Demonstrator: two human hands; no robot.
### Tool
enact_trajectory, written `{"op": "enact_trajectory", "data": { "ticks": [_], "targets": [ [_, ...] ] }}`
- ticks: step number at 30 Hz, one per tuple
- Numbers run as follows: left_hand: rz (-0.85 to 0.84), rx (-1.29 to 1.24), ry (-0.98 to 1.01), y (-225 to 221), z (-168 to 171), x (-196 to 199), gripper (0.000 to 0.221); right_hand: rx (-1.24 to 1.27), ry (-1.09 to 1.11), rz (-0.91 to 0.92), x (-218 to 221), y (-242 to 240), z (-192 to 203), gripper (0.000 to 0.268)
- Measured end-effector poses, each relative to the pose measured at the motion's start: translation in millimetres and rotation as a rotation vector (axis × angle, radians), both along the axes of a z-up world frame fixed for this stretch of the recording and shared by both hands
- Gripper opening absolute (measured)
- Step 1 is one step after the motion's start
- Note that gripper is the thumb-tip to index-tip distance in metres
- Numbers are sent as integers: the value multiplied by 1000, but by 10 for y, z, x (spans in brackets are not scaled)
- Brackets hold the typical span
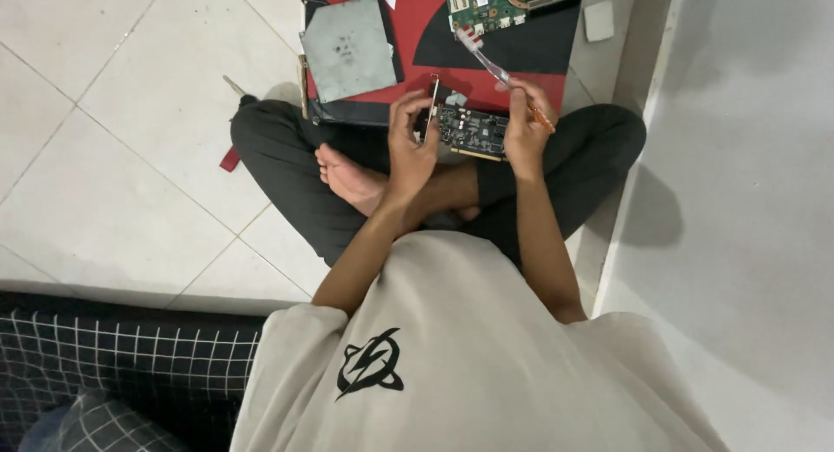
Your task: Cleaning dust from a graphics card and motherboard using a toothbrush.
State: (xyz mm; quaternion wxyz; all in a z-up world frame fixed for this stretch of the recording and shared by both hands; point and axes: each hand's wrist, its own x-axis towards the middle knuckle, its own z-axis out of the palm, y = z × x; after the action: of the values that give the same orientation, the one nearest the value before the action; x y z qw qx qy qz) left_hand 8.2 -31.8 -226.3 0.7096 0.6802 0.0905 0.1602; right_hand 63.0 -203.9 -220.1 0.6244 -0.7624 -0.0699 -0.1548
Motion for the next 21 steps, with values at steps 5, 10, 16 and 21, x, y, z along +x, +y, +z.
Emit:
{"op": "enact_trajectory", "data": {
  "ticks": [5, 10, 16, 21],
  "targets": [
    [-61, -44, 269, -25, -248, -70, 54, 88, 9, -33, -26, -44, -91, 21],
    [-86, -5, 393, 8, -310, -28, 32, 140, -13, -85, -169, -324, -318, 35],
    [-147, 83, 372, 125, 126, 113, 22, -168, 46, -4, -424, -233, 102, 12],
    [-407, 323, -43, 246, 770, 328, 26, -139, 114, 188, -431, -192, 47, 58]
  ]
}}
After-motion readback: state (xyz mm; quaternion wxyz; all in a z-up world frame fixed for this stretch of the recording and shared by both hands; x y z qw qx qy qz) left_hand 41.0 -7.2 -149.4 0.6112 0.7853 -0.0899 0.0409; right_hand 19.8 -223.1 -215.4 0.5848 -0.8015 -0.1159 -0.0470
